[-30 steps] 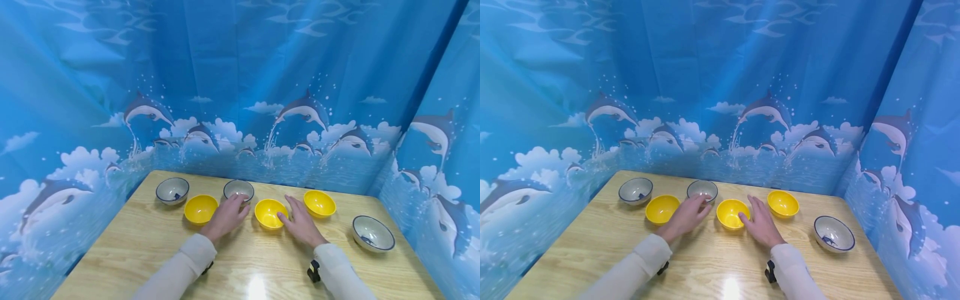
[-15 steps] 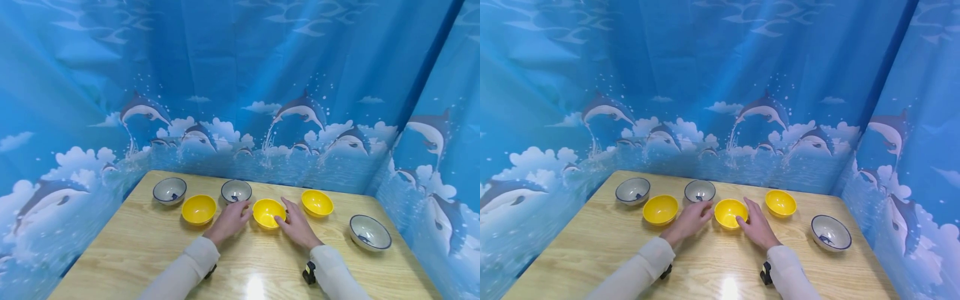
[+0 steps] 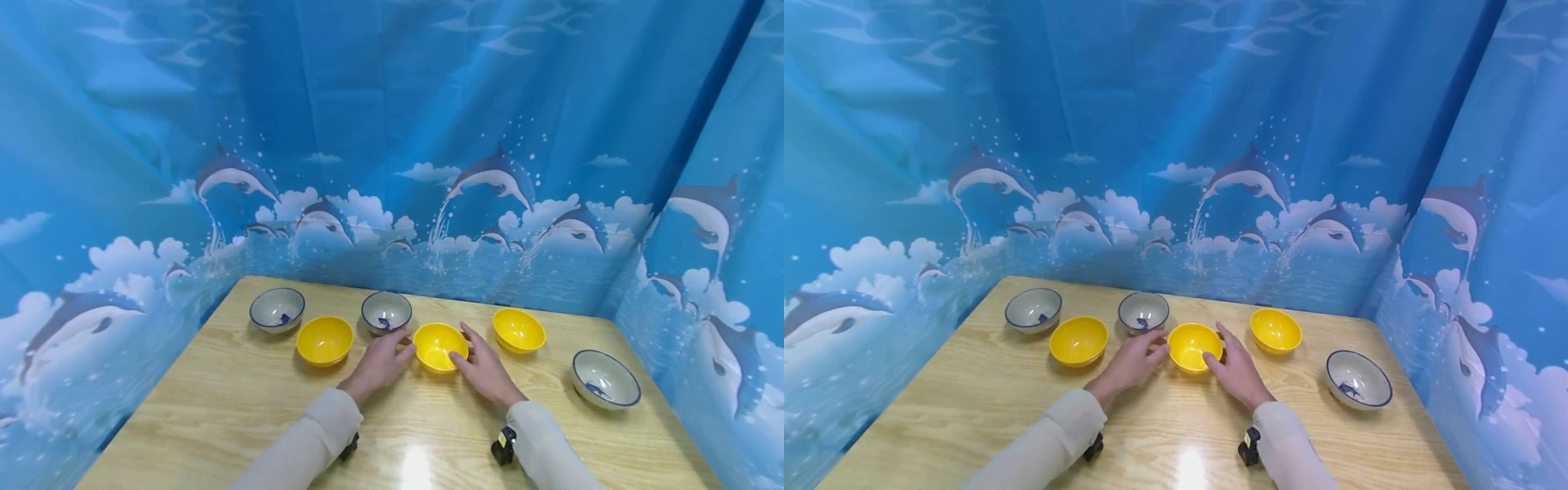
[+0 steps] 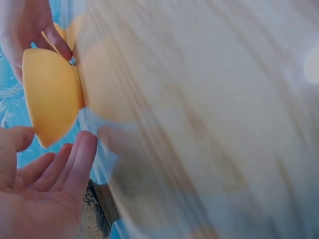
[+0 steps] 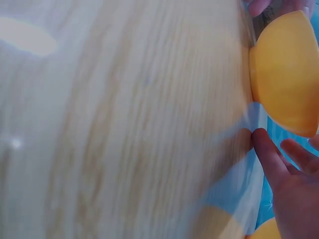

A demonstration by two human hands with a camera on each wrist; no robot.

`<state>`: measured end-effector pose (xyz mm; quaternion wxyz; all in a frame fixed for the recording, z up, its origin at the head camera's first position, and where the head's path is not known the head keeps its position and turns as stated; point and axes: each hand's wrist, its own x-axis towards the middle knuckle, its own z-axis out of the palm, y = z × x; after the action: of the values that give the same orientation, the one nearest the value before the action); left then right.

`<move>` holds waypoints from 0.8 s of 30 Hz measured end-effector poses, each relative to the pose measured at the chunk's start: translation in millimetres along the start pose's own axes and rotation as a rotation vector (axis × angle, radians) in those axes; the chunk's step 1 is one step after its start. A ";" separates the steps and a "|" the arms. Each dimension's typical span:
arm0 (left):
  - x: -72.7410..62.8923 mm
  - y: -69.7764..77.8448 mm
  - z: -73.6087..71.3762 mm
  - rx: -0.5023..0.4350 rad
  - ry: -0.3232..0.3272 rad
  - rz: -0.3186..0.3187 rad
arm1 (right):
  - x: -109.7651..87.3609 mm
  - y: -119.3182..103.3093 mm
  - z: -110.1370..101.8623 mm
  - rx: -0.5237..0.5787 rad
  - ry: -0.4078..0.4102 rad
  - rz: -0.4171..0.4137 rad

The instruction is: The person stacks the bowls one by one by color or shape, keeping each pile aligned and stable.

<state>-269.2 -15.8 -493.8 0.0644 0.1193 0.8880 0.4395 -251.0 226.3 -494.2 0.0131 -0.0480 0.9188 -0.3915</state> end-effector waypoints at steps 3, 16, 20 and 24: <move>-0.1 1.3 2.0 -0.049 0.001 -0.004 | 1.0 -0.4 1.3 0.033 -0.007 0.022; -0.4 8.6 5.0 -0.303 -0.002 -0.086 | -0.2 -6.3 7.2 0.095 -0.013 0.040; -3.0 12.4 4.4 -0.442 -0.006 -0.145 | -5.0 -9.1 6.9 0.136 -0.023 0.057; -4.4 15.0 4.7 -0.556 0.003 -0.186 | -12.0 -12.9 5.1 0.172 -0.028 0.083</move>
<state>-261.6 -4.6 -484.7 0.1331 0.0146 0.7406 0.6584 -237.7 214.9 -488.6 0.0464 -0.0142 0.8827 -0.4674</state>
